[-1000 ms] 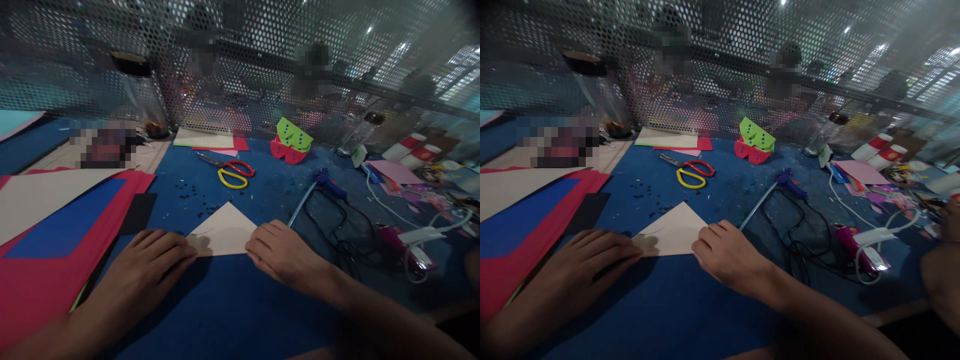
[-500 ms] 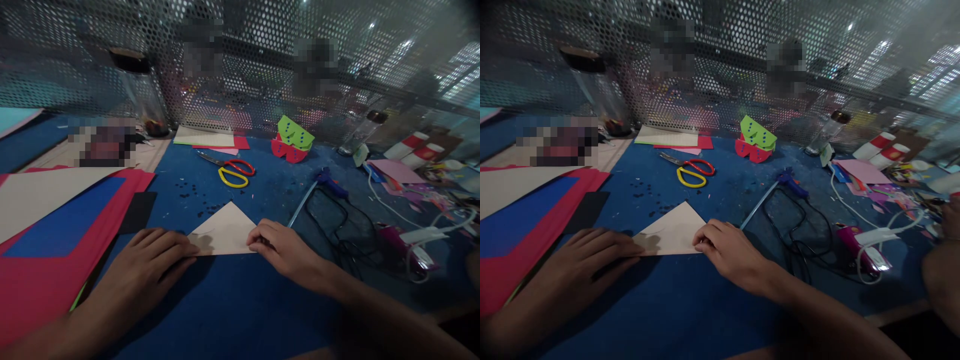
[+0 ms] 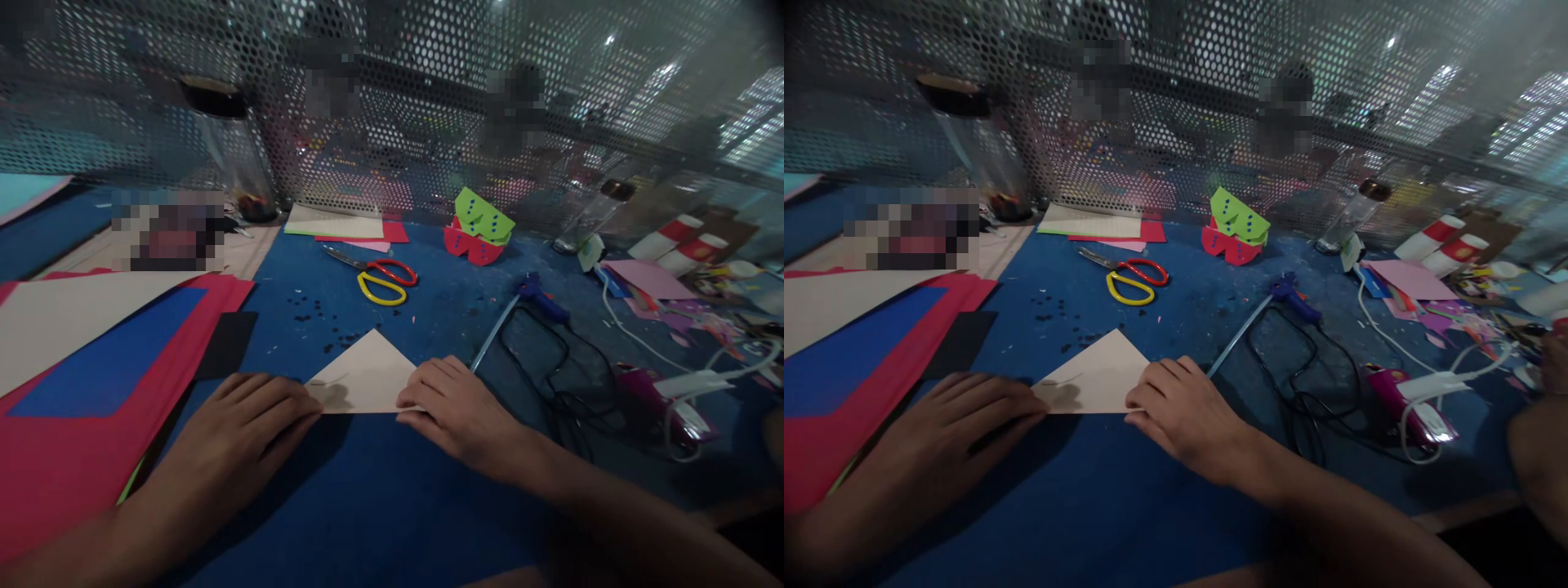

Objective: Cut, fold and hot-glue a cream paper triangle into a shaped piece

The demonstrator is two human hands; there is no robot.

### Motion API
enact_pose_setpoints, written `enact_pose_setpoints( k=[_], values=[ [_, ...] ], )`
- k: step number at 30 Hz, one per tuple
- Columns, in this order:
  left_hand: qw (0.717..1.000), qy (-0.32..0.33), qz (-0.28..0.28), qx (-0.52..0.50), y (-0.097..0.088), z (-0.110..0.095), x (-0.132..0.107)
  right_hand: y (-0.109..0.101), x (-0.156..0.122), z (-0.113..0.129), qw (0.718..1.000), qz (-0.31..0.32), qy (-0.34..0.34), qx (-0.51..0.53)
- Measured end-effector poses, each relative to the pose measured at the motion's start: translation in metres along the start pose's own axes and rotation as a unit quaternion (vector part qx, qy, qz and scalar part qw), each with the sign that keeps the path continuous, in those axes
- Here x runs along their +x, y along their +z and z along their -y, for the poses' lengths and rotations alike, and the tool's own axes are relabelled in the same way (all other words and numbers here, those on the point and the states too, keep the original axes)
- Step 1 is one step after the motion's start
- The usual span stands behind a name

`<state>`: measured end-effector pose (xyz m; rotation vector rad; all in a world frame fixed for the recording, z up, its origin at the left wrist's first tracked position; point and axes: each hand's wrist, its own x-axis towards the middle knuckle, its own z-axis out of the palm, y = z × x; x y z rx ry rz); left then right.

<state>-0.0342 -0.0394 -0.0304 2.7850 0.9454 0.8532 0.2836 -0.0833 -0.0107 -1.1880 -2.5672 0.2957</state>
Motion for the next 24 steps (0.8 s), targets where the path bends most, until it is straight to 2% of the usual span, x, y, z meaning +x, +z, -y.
enact_pose_setpoints(
  k=[6, 12, 17, 24],
  values=[
    [1.0, 0.013, 0.021, 0.006, -0.002, -0.002, 0.003, -0.002, 0.001, 0.0, 0.999, 0.012, -0.021, -0.048],
    [0.999, -0.011, 0.02, -0.026, -0.001, -0.001, 0.003, -0.004, -0.002, 0.0, 0.998, 0.027, -0.015, -0.049],
    [0.997, -0.049, 0.042, -0.05, -0.001, 0.002, 0.002, -0.005, -0.003, -0.001, 0.999, 0.032, 0.019, -0.014],
    [0.989, -0.111, 0.076, -0.059, -0.002, 0.006, -0.001, -0.012, 0.001, -0.002, 0.99, 0.057, 0.112, 0.064]
  ],
)
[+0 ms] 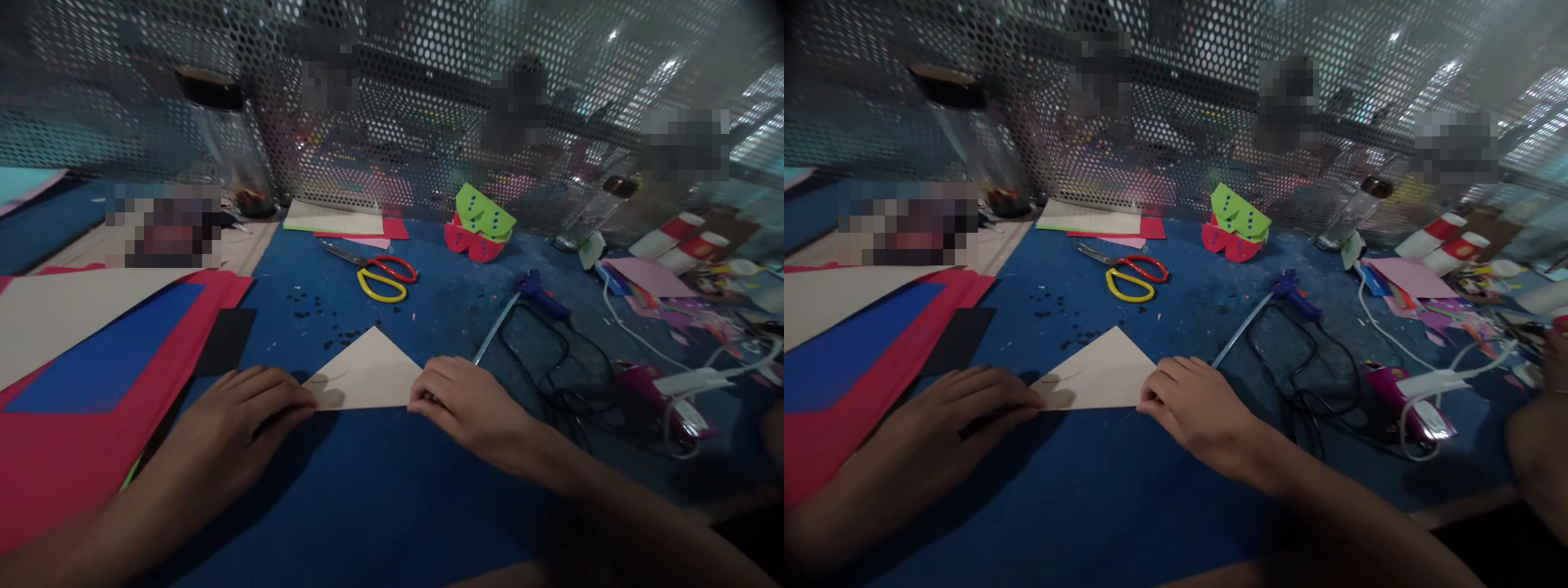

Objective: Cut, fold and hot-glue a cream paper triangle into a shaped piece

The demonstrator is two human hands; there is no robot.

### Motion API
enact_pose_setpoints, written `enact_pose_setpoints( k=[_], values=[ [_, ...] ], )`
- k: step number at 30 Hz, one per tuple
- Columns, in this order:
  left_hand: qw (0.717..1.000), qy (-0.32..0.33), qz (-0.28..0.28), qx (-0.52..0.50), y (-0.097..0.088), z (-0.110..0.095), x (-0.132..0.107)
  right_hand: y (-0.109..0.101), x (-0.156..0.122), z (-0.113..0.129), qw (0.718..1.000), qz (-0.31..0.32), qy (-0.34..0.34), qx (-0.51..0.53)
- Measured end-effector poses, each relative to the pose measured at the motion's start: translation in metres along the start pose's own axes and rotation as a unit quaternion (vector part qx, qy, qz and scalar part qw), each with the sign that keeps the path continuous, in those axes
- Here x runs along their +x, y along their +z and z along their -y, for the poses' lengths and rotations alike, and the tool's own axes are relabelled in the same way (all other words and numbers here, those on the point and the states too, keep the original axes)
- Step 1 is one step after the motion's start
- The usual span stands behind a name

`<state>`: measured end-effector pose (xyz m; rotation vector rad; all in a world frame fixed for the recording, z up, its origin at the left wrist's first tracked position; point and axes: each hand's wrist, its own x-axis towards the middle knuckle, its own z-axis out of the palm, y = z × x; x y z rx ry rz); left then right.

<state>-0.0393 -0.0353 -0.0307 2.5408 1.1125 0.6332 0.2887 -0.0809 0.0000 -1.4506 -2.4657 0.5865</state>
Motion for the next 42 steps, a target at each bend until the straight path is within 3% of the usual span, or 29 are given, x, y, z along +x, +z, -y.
enact_pose_setpoints(
  k=[23, 31, 38, 42],
  values=[
    [0.998, -0.056, 0.023, 0.005, -0.0016, 0.0024, 0.0019, -0.0033, 0.0064, 0.0, 0.99, -0.007, 0.136, -0.028],
    [0.996, -0.082, 0.004, 0.026, -0.0016, 0.0039, 0.0047, -0.0019, 0.006, -0.0008, 0.989, -0.016, 0.143, -0.024],
    [0.996, -0.066, 0.035, 0.042, -0.0046, 0.0057, 0.0013, -0.0026, 0.0053, -0.002, 0.99, -0.013, 0.137, -0.012],
    [0.997, -0.057, 0.024, 0.053, -0.0057, 0.0063, -0.0006, -0.0022, 0.0046, -0.0034, 0.991, -0.01, 0.13, -0.008]
  ],
)
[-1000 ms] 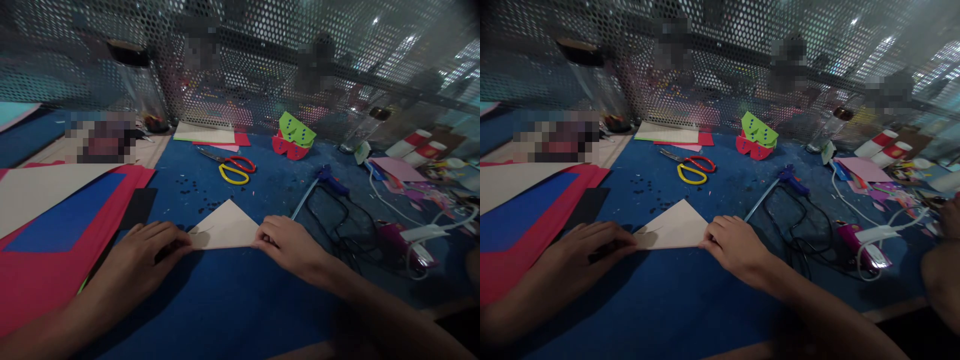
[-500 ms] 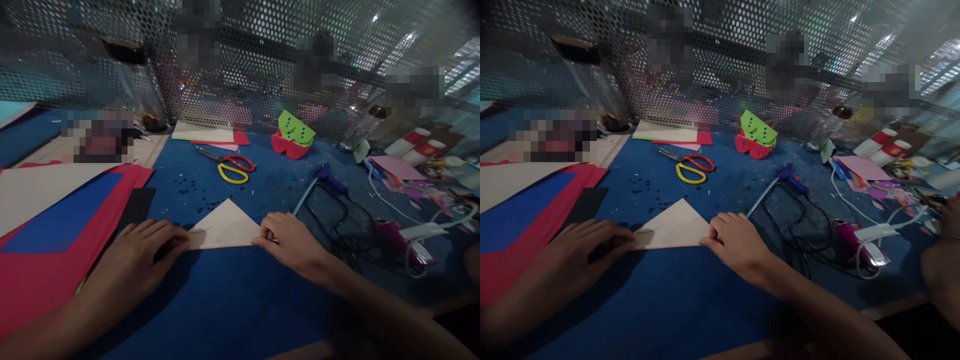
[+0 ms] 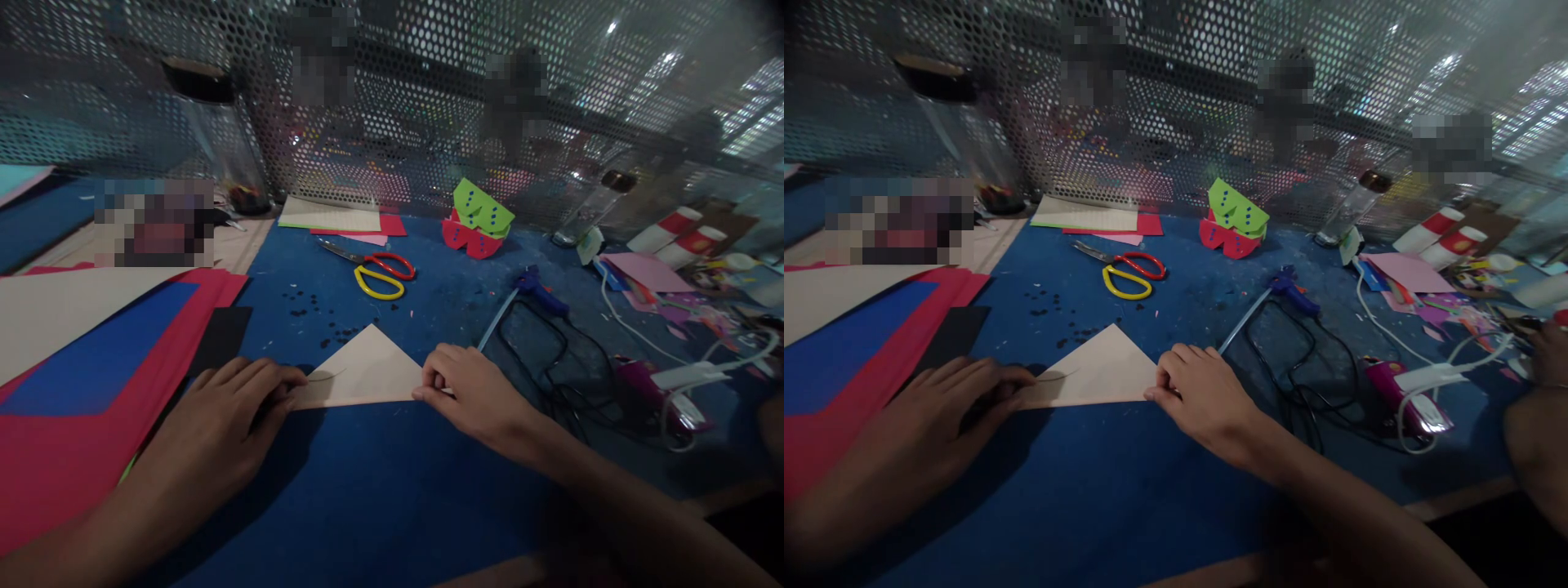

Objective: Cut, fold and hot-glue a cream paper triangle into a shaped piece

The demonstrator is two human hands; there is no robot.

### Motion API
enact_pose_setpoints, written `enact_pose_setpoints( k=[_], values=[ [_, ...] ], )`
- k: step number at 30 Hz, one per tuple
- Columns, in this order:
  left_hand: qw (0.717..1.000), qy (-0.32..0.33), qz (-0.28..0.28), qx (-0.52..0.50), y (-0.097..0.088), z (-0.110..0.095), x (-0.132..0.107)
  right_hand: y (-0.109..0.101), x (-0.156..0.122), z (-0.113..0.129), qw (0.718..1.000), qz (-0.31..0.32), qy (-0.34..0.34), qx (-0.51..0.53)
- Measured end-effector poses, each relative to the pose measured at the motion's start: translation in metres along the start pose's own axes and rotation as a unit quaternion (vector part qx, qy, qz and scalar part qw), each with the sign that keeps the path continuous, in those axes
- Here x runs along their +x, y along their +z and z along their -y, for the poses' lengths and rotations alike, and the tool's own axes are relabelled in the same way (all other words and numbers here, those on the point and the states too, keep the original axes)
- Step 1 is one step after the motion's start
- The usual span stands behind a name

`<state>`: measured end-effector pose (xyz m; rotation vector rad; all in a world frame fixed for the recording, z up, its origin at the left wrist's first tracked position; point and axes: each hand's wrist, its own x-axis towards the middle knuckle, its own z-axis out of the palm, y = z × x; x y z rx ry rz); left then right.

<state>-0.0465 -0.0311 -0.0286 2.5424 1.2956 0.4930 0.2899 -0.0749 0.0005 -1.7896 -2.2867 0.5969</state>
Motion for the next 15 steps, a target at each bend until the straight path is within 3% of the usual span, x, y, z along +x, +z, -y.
enact_pose_setpoints(
  k=[11, 15],
  values=[
    [1.0, 0.01, 0.022, 0.003, -0.0015, -0.0032, -0.0006, -0.0029, -0.0016, -0.0032, 1.0, 0.006, -0.014, 0.021],
    [0.997, 0.072, 0.01, -0.008, 0.0002, -0.0029, -0.0022, -0.0037, -0.0013, -0.004, 0.999, 0.016, -0.019, 0.026]
  ],
)
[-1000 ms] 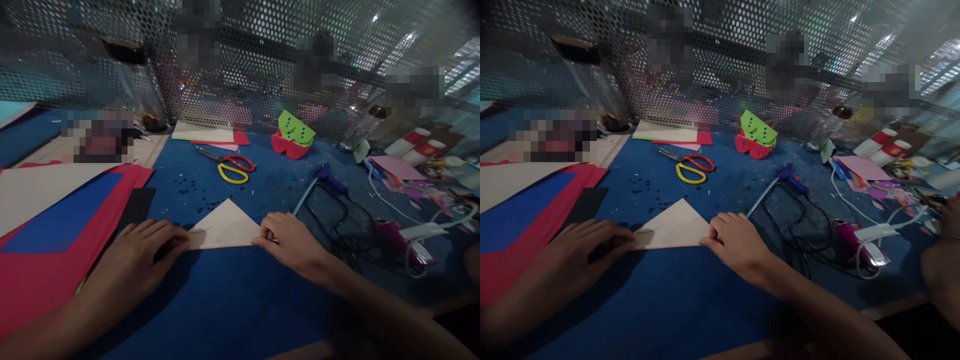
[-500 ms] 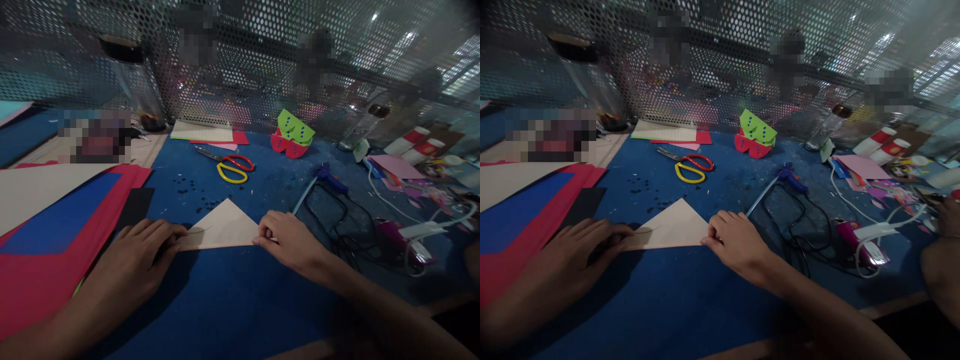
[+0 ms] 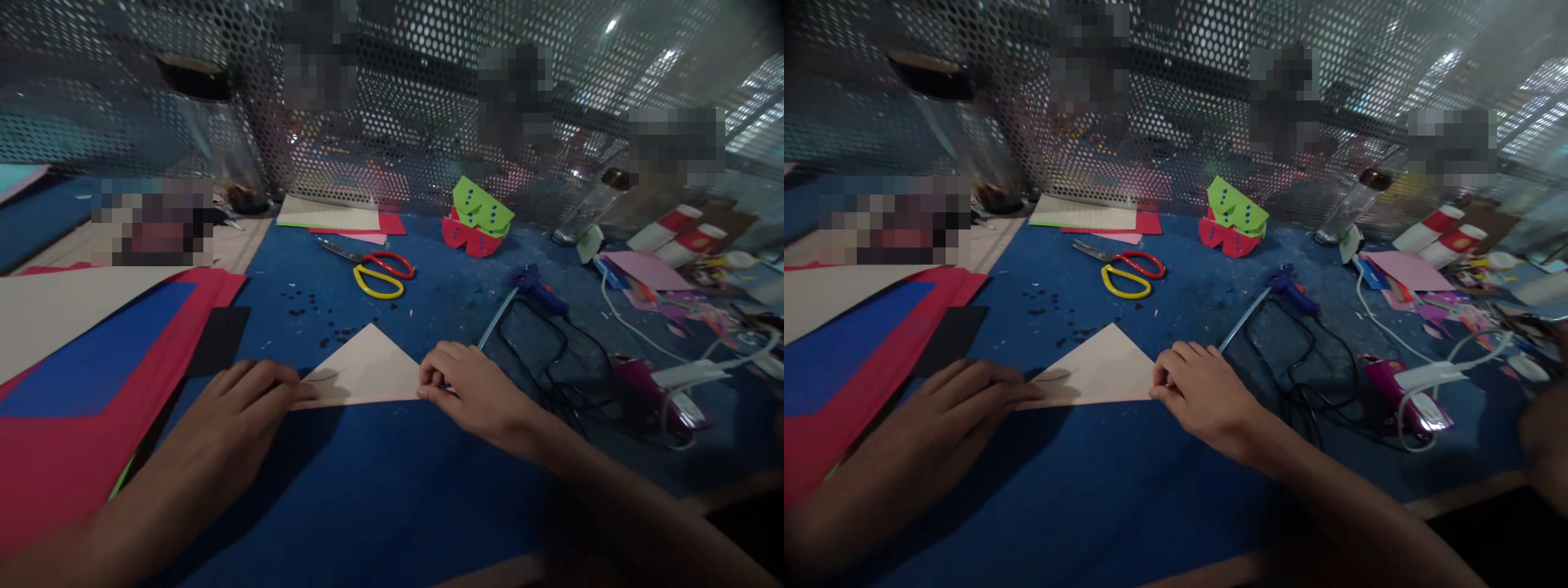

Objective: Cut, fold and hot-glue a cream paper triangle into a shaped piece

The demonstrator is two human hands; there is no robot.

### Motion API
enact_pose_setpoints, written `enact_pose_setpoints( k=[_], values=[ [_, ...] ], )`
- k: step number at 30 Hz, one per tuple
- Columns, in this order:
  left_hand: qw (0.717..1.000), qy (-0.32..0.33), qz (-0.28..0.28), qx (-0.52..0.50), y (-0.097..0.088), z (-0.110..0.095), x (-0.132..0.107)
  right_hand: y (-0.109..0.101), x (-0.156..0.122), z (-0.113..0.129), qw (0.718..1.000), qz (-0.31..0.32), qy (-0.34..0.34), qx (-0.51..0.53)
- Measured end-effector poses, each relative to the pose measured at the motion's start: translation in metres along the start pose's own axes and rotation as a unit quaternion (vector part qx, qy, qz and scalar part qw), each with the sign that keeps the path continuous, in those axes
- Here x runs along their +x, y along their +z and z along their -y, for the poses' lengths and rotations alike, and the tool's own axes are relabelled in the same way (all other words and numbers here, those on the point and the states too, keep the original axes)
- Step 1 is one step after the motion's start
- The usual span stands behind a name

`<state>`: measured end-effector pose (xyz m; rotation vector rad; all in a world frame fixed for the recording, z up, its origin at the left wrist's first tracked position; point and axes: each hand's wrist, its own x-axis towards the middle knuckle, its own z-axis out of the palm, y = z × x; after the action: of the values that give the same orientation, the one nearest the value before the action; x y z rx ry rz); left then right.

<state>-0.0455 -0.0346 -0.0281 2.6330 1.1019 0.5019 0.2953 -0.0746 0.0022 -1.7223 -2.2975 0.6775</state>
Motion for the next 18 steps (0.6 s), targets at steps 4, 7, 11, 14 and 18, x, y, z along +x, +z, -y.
enact_pose_setpoints(
  k=[4, 7, 11, 14, 18],
  values=[
    [0.997, 0.063, 0.031, -0.014, 0.0, 0.0, -0.005, 0.0, 0.0, 0.001, 1.0, 0.001, -0.006, -0.002],
    [0.995, 0.093, 0.032, -0.007, -0.001, -0.003, -0.008, 0.0, 0.0, 0.002, 1.0, 0.002, -0.008, 0.004],
    [0.993, 0.108, 0.027, 0.034, -0.002, -0.009, -0.007, 0.0, 0.0, 0.002, 1.0, 0.001, -0.011, 0.002],
    [0.988, 0.144, 0.01, 0.061, -0.001, -0.014, -0.002, 0.001, 0.0, 0.001, 1.0, 0.005, -0.016, -0.001],
    [0.984, 0.152, -0.012, 0.088, 0.002, -0.021, 0.003, 0.0, 0.0, 0.002, 1.0, 0.011, -0.016, -0.002]
  ],
)
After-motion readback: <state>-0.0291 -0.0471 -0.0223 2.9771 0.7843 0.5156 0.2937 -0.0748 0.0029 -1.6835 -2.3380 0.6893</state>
